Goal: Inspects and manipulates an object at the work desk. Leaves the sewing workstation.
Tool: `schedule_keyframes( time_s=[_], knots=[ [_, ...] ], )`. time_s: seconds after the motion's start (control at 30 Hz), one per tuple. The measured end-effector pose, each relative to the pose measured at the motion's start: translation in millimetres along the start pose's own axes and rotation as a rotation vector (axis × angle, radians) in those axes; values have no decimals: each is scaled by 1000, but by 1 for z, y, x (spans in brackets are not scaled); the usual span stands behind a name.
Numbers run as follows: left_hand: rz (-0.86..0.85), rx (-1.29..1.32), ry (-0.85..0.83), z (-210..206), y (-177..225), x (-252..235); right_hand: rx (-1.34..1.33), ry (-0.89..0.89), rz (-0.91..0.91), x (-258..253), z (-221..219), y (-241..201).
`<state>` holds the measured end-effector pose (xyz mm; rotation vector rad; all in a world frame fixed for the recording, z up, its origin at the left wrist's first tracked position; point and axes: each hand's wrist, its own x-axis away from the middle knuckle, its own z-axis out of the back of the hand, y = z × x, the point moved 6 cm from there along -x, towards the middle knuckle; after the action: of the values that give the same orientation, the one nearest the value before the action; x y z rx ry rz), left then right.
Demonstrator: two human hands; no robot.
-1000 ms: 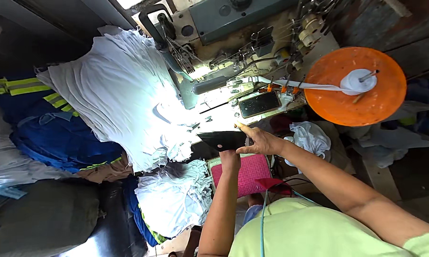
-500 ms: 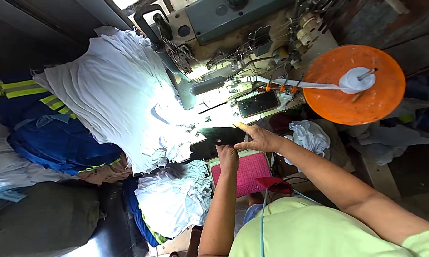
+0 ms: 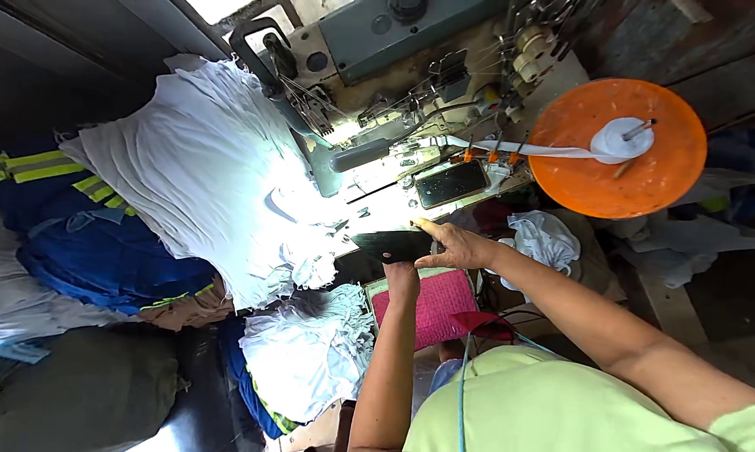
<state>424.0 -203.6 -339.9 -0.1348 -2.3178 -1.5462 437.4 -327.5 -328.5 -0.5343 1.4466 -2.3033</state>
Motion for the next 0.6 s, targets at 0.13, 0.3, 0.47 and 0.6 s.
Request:
schedule_keyframes(
  time_s=[0.13,0.3,0.47,0.6],
  knots=[
    [15,-28,-15,-7,4,-1,-23,13,-11,2,4,5],
    [-9,-21,-55,-13,1,-1,-38,27,36,7,9,6],
    [-9,-45,-59,-16,3,-1,-69,-18,-16,9,12,5],
    [-32,-98,-61,-16,3,-3,-75,-50,-58,6,13,5]
  ],
)
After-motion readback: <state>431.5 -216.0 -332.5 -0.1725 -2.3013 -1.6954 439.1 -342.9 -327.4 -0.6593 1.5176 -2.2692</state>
